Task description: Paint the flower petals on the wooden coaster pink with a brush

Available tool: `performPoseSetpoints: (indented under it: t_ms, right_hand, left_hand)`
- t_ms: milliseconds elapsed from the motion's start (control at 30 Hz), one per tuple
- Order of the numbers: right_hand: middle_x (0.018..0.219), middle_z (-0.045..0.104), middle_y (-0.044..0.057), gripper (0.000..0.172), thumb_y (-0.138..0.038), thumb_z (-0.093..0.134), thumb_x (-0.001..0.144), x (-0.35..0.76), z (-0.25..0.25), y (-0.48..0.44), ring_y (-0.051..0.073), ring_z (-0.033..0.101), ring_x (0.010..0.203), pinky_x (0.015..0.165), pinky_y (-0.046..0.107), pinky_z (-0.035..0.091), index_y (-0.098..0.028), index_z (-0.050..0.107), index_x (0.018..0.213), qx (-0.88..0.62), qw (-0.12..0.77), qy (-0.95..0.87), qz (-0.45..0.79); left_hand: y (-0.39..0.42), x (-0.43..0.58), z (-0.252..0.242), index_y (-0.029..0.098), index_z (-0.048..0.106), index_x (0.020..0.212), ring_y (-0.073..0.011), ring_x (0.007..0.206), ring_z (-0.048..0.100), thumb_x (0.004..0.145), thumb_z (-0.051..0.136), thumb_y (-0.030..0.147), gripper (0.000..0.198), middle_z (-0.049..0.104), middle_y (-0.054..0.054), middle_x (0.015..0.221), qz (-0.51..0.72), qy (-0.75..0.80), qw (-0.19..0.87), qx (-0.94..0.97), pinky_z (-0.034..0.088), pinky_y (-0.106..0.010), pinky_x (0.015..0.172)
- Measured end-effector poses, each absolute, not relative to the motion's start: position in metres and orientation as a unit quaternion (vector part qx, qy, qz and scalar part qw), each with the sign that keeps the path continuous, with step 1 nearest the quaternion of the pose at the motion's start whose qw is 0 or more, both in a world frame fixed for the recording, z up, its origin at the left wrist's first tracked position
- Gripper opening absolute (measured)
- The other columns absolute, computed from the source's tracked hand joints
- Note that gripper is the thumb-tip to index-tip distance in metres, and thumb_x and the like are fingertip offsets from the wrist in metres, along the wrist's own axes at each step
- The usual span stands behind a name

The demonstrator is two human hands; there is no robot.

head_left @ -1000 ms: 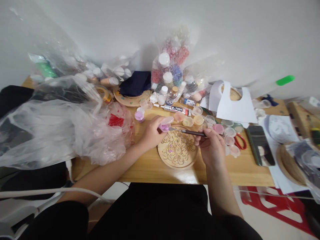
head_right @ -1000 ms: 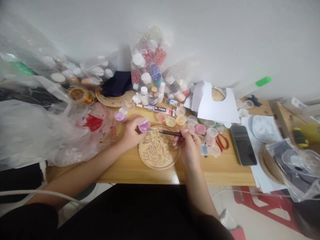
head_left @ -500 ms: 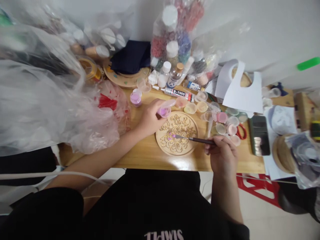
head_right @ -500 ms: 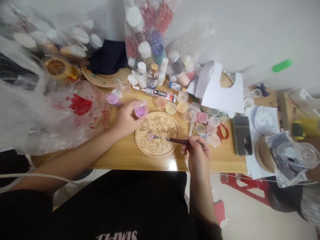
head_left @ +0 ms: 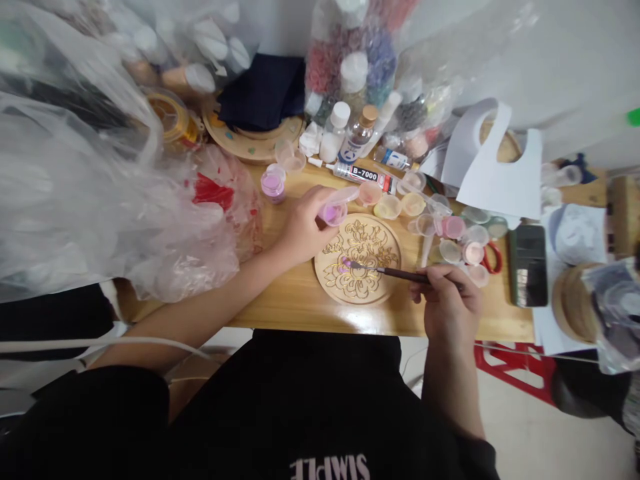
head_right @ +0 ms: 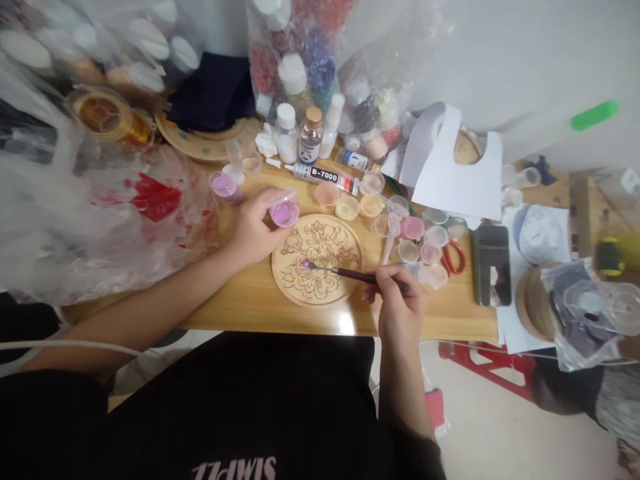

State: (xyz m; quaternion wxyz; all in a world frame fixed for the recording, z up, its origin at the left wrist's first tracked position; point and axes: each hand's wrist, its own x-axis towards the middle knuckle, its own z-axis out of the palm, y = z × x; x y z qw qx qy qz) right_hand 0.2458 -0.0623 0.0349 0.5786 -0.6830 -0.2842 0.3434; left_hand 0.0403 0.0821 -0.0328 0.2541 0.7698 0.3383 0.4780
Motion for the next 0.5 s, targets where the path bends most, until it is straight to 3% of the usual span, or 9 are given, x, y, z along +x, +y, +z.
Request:
performPoseSetpoints:
  t_ms: [500]
  right_hand:
    - [0.051, 0.060, -0.003, 0.012, -0.025, 0.076, 0.076, 0.2450, 0.0406, -0.0657, 0.012, 0.056, 0.042, 0.041, 0.025, 0.044, -0.020, 0.072, 0.066, -0.686, 0.566, -0.319, 0.329]
  left_hand:
    - [0.0800, 0.0405, -0.0266, 0.017, 0.063, 0.113, -0.0200, 0.100, 0.071, 0.079, 0.067, 0.004, 0.037, 0.074, -0.006, 0.110, 0.411, 0.391, 0.293, 0.770, 0.059, -0.033, 0.088]
